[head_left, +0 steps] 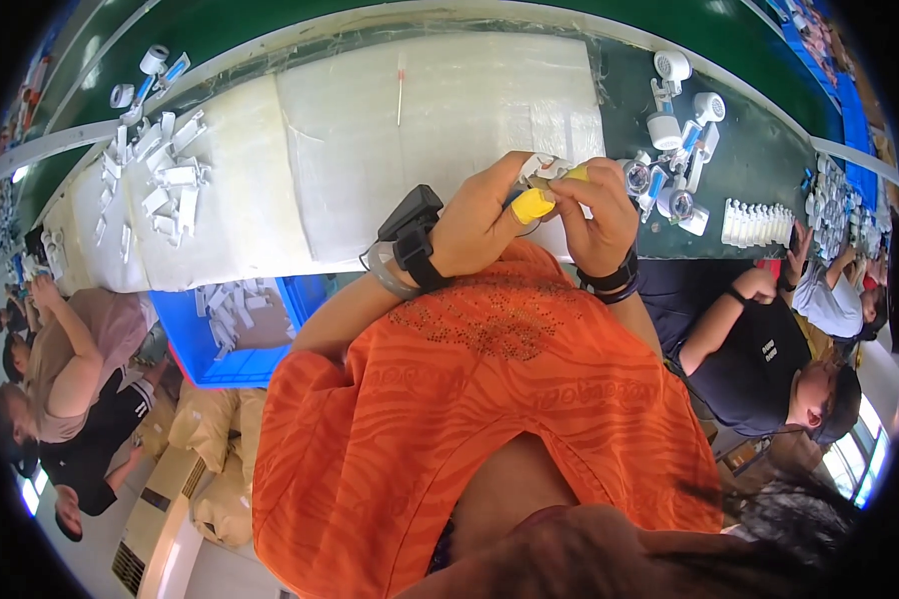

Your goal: The person is assembling plastic parts onto yellow electronic components at a factory workstation.

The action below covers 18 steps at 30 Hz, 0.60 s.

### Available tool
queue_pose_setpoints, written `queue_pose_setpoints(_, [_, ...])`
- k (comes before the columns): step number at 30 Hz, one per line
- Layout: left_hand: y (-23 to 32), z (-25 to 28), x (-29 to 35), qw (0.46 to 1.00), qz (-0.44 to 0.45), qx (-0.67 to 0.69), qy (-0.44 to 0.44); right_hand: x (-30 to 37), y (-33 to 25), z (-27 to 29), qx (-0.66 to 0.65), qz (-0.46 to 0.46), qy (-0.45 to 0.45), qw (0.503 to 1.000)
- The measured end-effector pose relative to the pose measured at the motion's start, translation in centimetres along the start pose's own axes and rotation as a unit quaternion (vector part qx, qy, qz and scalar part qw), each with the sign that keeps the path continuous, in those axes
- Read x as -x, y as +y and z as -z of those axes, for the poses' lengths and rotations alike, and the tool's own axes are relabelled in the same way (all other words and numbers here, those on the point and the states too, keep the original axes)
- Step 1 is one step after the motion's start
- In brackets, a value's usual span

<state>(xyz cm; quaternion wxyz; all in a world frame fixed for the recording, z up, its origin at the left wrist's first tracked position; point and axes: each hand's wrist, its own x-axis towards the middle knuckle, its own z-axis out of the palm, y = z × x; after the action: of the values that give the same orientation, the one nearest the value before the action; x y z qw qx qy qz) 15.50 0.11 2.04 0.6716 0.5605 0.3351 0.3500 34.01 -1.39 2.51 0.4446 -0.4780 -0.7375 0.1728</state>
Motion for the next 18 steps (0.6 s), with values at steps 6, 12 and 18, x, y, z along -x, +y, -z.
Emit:
queue_pose_setpoints(6, [-0.3, -0.3, 0.2, 0.999, -0.016, -0.038, 0.018, 0.2, 0.1, 0.1, -0.005, 0.004, -0.013, 1.0])
queue_pose_setpoints(12, [-1.0, -0.2, 0.2, 0.988, -0.039, -0.137, 0.051, 0.7, 0.1, -0.6, -0.001, -0.008, -0.005, 1.0])
queue_pose_setpoints(18, [-1.5, -0.1, -0.2, 0.988, -0.021, -0.142, 0.064, 0.5, 0.2, -1.2, 0.051, 0.02, 0.004, 0.999])
